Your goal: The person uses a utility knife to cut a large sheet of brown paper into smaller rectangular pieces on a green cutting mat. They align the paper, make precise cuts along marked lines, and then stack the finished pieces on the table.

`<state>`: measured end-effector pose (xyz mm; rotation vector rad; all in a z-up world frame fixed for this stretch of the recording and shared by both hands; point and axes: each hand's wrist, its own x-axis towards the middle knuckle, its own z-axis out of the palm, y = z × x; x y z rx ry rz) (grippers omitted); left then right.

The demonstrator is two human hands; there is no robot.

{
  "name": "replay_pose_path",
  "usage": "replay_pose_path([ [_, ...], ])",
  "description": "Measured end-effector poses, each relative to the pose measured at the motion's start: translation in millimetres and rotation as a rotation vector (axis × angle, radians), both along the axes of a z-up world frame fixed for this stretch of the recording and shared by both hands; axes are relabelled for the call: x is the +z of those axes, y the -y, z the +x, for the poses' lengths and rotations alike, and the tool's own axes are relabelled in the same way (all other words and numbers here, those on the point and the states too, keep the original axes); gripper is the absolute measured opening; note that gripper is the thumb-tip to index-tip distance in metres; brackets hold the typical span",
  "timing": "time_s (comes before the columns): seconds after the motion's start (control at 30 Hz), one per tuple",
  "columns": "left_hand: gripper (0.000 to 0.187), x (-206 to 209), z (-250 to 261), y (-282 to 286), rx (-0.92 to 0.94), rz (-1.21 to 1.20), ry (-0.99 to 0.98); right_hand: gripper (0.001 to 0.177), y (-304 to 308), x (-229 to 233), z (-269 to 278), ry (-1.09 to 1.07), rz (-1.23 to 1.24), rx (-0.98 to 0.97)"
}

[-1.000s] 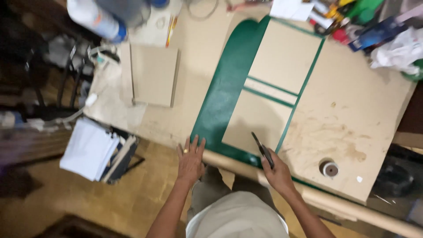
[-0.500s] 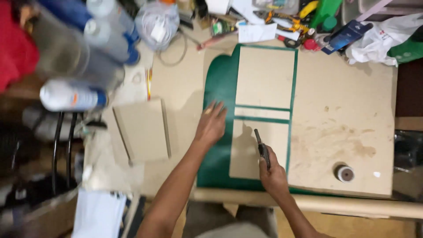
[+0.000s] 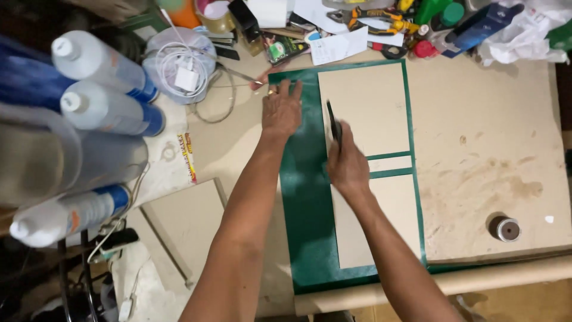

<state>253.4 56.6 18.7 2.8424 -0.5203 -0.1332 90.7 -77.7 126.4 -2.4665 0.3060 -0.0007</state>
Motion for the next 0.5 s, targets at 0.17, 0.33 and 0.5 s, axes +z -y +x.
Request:
replay_pose_path([
  [0.17,0.056,4,19,1,0.048,0.051,-0.108,0.054,-1,-35,58,-0.108,-0.144,0.007],
  [0.33,0.056,-10,20,-7,0.025,-0.052,0.065,0.052,-1,-33,51,-0.138,-0.111,-0.042],
  [0.5,0.061,10,15,-12,0.028,-0.244,0.279,0.056,2,-23,36,-0.293,-0.024,-0.085],
])
